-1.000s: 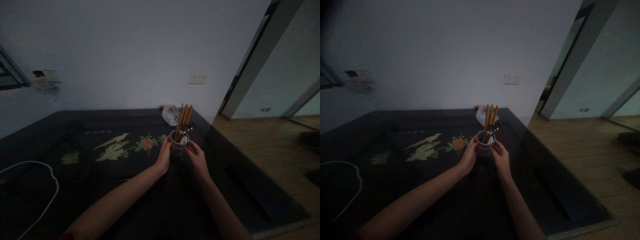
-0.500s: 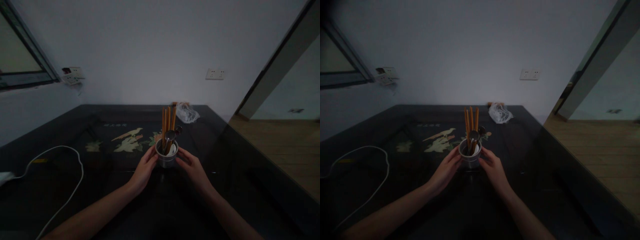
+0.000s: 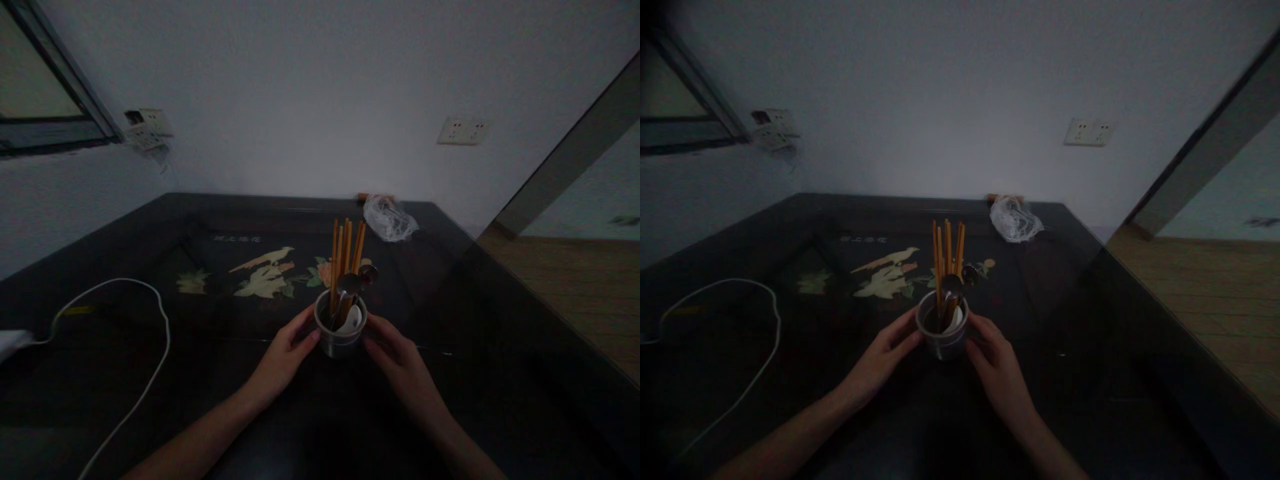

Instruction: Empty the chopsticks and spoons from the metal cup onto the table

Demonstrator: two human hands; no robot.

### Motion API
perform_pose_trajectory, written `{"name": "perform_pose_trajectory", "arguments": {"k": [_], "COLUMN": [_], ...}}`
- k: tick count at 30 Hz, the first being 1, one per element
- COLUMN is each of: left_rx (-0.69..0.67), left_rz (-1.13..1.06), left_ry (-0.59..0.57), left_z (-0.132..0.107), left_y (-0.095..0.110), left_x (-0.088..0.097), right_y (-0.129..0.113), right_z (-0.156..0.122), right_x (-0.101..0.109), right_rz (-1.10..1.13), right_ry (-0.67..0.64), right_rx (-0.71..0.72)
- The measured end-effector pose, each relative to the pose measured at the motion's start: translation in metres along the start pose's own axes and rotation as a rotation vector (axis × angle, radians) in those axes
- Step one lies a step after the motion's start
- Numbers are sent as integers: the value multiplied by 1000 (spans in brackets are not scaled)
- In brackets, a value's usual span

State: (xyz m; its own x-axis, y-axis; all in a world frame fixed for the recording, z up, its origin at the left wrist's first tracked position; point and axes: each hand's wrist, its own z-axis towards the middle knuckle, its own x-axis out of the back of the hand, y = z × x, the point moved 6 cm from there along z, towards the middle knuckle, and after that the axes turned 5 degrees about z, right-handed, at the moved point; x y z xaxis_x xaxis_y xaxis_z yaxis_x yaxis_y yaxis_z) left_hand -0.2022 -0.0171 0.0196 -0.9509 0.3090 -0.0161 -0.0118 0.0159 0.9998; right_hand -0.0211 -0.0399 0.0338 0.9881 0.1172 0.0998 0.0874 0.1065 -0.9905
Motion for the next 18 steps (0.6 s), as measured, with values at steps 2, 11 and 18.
{"name": "perform_pose_trajectory", "arguments": {"k": [2,11,18], "left_rx": [0,-10,-16], "left_rz": [38,97,108], "left_ry": [-12,-33,-54], "left_z": [1,1,1], "left_y": [0,-2,-3], "left_x": [1,1,1], "right_y": [0,5,6], "right_z": [-1,-2,-6], "right_x": [0,-2,-4], "right_rz": [11,-9,-53], "right_ry": [3,-6,-9], "right_rx": [-16,-16,-13]}}
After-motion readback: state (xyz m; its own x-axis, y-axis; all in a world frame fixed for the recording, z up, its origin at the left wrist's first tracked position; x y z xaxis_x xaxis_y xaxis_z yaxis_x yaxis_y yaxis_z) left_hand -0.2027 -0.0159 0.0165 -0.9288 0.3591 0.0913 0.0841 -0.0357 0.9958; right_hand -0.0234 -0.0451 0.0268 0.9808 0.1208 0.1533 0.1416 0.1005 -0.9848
